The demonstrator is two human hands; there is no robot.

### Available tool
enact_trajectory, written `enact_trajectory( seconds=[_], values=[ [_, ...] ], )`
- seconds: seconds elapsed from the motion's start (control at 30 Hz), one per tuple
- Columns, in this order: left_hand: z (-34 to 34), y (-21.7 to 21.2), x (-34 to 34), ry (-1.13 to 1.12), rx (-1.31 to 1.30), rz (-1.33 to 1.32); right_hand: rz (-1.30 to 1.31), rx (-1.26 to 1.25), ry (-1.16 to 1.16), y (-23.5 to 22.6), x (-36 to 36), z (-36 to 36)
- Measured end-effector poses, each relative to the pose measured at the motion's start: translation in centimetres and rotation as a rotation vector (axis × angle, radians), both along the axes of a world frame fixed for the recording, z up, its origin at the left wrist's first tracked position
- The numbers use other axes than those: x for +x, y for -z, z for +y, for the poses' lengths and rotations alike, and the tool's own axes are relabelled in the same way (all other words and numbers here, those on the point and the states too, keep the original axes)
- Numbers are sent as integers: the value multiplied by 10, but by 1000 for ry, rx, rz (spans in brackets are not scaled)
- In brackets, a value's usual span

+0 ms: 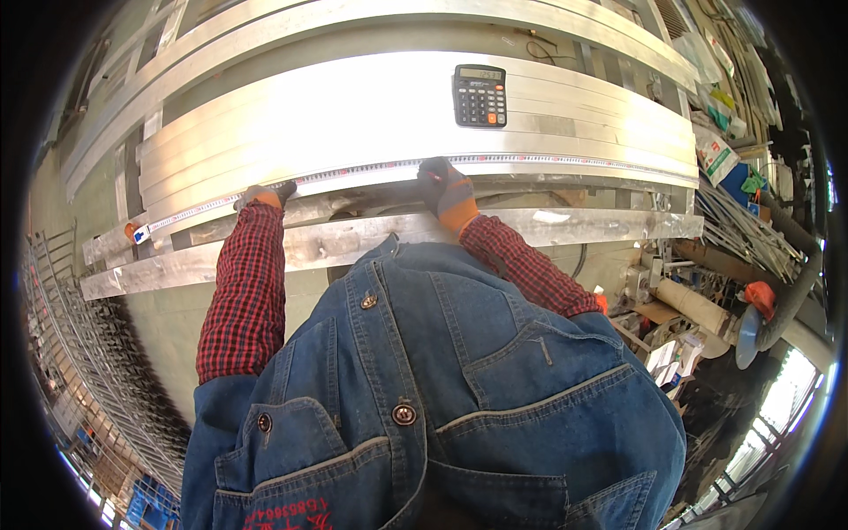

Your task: The person measures a long metal bar with a tape measure and marks it with a pen. They use a calculator to compute dimensions and then move a large slatted metal panel with another person.

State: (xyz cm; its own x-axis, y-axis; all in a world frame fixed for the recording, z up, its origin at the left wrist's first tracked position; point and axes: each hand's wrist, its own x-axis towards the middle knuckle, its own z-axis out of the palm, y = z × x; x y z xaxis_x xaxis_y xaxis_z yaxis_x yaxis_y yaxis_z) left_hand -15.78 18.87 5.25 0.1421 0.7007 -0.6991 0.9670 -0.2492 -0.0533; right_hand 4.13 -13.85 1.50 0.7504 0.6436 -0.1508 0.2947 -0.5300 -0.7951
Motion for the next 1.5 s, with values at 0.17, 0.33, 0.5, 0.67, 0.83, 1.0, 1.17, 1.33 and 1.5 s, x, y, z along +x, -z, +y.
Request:
enact_trajectory(
  seconds=[0.17,0.33,0.5,0.67,0.83,1.0,1.17,1.33,1.5],
  values=[
    [7,14,-9,-93,50,12,-4,-3,-48,-2,2,0],
    [11,29,-9,-92,45,81,-21,-37,-21,-1,3,1],
    [7,20,-10,-157,16,43,-7,-21,1,3,4,5],
    [8,15,-7,-122,-25,65,-21,-1,-14,7,6,3],
    [17,35,-13,-90,-51,64,-70,25,-52,10,8,2],
    [24,56,-20,-87,-15,34,-91,-15,-76,10,9,2],
    [25,59,-23,-72,-10,31,-76,-56,-86,9,9,4],
    [24,55,-22,-66,-6,26,-104,-33,-117,6,10,2],
    [19,39,-17,-67,-9,44,-82,-65,-116,4,10,3]
  ],
)
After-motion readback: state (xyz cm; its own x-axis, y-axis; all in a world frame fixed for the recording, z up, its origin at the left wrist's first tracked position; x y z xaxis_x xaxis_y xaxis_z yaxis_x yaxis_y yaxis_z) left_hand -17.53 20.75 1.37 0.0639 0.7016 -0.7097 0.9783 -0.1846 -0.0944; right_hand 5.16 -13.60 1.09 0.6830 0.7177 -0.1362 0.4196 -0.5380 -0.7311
